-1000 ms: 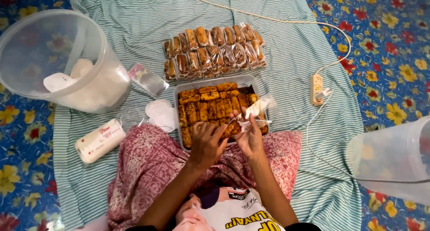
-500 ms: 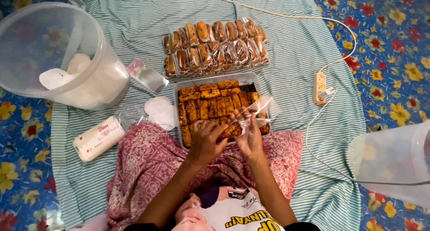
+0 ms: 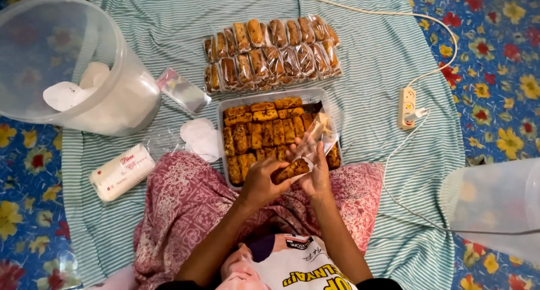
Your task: Packaging individual pieces of baked goods into plastic sleeves
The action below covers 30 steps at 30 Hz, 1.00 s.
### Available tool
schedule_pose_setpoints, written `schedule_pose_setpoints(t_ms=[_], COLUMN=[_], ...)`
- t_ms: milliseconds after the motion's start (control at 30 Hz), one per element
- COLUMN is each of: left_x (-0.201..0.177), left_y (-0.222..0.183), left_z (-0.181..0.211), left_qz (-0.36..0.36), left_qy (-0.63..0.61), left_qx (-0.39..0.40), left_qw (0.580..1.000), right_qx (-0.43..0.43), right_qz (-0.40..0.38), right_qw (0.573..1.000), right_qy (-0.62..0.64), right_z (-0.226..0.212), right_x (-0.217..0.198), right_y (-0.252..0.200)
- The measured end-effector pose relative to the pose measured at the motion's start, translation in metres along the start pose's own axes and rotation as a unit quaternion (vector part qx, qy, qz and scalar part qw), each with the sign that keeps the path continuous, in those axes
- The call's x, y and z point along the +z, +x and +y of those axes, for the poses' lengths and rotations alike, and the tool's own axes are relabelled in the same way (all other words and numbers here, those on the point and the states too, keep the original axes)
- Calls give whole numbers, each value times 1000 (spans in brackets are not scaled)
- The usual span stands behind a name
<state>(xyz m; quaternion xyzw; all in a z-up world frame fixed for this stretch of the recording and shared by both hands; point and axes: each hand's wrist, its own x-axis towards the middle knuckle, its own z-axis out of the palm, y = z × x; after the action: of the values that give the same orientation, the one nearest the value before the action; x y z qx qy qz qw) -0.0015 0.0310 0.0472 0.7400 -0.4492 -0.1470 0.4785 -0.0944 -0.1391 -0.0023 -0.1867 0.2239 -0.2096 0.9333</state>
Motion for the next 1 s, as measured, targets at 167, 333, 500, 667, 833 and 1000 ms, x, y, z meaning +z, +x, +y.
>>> schedule_pose_setpoints(t_ms=[167,333,500,667,833,1000], left_x=[-12,-8,-4,-8,-11,-14], left_y=[7,8,6,10,7,6], left_z=[15,15,22,39,41,43], left_qz=[39,84,105,121,119,125], left_qy=[118,186,195,228,231,230], left_qx=[29,79,101,131,167,171], left_qw=[992,976,970,957,951,950], right_qx=[-29,-16,35,-3,-42,-32], right_qz=[11,3,6,-2,-18,-6], right_qw=[999,1000,999,997,999,999], right_qy=[-31,-19,-40,-73,-22,11], right_z=[7,19,15,20,16,11], right_x=[15,5,11,10,9,14], right_y=[-4,-1,-8,-6,-8,-15])
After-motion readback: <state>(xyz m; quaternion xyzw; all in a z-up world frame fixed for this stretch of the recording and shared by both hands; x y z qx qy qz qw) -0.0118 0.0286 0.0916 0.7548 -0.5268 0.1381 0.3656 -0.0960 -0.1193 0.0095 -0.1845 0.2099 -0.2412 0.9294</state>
